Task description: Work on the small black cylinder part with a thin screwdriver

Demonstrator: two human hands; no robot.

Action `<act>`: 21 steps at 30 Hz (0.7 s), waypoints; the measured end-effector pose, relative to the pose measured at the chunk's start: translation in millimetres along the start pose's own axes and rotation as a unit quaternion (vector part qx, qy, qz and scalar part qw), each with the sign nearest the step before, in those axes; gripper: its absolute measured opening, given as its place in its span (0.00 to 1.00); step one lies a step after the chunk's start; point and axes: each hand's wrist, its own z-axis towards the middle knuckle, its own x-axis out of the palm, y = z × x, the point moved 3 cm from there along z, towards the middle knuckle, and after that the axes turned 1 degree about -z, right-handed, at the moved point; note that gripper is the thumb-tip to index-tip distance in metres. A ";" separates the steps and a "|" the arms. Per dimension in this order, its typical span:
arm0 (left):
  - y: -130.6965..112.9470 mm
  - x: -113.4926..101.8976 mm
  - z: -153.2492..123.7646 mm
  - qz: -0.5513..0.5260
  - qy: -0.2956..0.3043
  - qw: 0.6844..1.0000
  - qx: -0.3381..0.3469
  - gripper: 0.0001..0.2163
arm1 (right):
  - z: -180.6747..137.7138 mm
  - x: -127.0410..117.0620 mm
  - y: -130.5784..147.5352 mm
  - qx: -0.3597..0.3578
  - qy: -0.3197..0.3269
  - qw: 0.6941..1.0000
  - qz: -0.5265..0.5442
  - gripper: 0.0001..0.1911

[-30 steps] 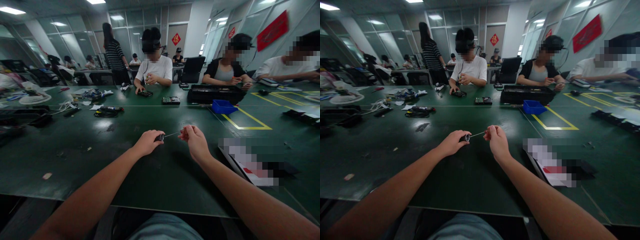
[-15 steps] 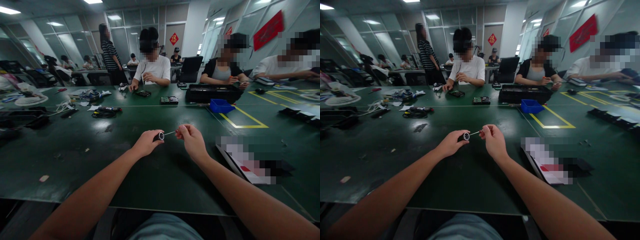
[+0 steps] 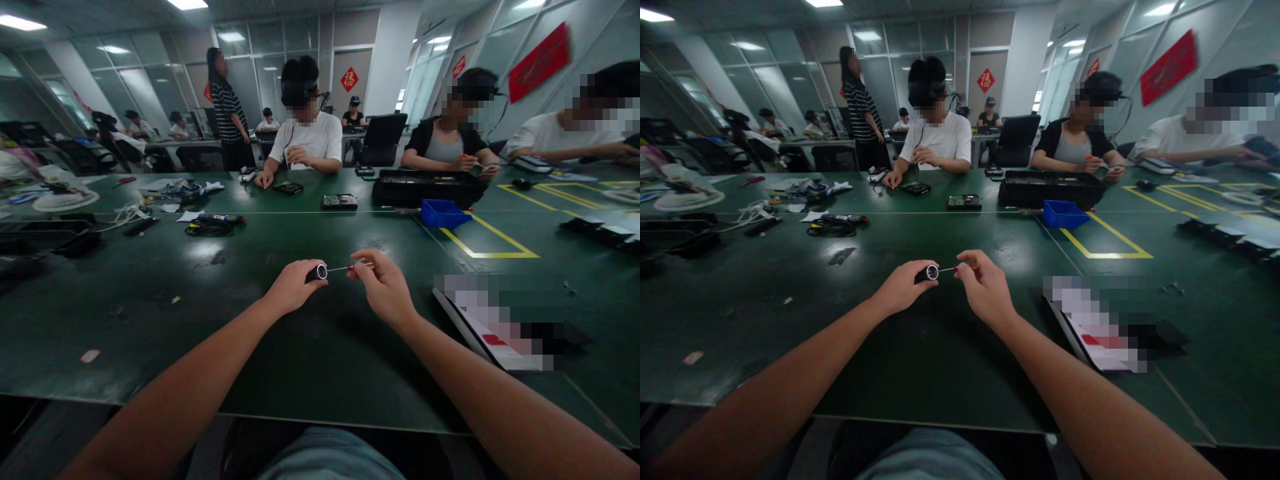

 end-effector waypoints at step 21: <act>-2.0 1.0 -1.1 -0.024 -0.004 1.000 0.015 0.13 | 6.3 5.1 -15.7 0.071 -0.045 0.982 0.167 0.14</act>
